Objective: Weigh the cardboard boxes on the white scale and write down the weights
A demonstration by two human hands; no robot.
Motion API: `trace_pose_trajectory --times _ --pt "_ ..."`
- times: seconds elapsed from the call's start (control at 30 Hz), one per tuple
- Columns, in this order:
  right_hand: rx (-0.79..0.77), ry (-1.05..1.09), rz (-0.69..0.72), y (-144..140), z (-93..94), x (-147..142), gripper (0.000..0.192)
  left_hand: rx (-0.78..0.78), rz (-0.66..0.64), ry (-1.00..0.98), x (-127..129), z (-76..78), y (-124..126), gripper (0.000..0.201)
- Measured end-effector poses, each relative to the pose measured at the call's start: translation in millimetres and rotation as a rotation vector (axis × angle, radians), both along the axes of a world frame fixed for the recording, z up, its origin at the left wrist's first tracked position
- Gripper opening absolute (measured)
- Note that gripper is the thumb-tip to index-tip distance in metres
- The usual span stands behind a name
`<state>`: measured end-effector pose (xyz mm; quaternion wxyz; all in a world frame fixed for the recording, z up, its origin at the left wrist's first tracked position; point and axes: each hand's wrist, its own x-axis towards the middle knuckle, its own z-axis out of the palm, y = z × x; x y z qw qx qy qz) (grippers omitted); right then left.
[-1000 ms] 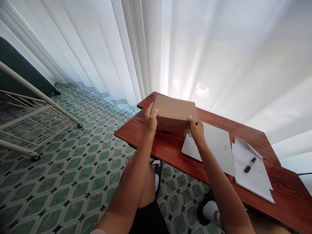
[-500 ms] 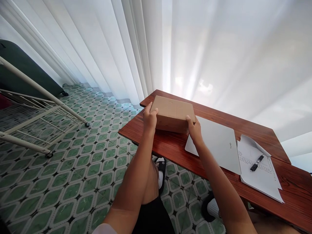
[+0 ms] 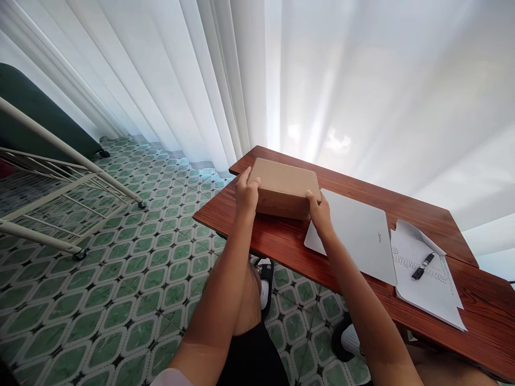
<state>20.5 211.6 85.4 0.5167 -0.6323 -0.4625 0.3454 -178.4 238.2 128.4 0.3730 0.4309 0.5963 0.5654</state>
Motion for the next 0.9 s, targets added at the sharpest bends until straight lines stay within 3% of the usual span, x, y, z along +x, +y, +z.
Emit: trace_pose_trajectory --times 0.63,0.9 --pt "0.058 -0.140 0.051 -4 -5.2 -4 0.058 -0.035 0.033 0.097 -10 -7.3 4 0.063" --pt "0.040 -0.186 0.070 -1 -8.4 -6 0.064 -0.003 0.051 0.171 -13 -9.9 2 0.078"
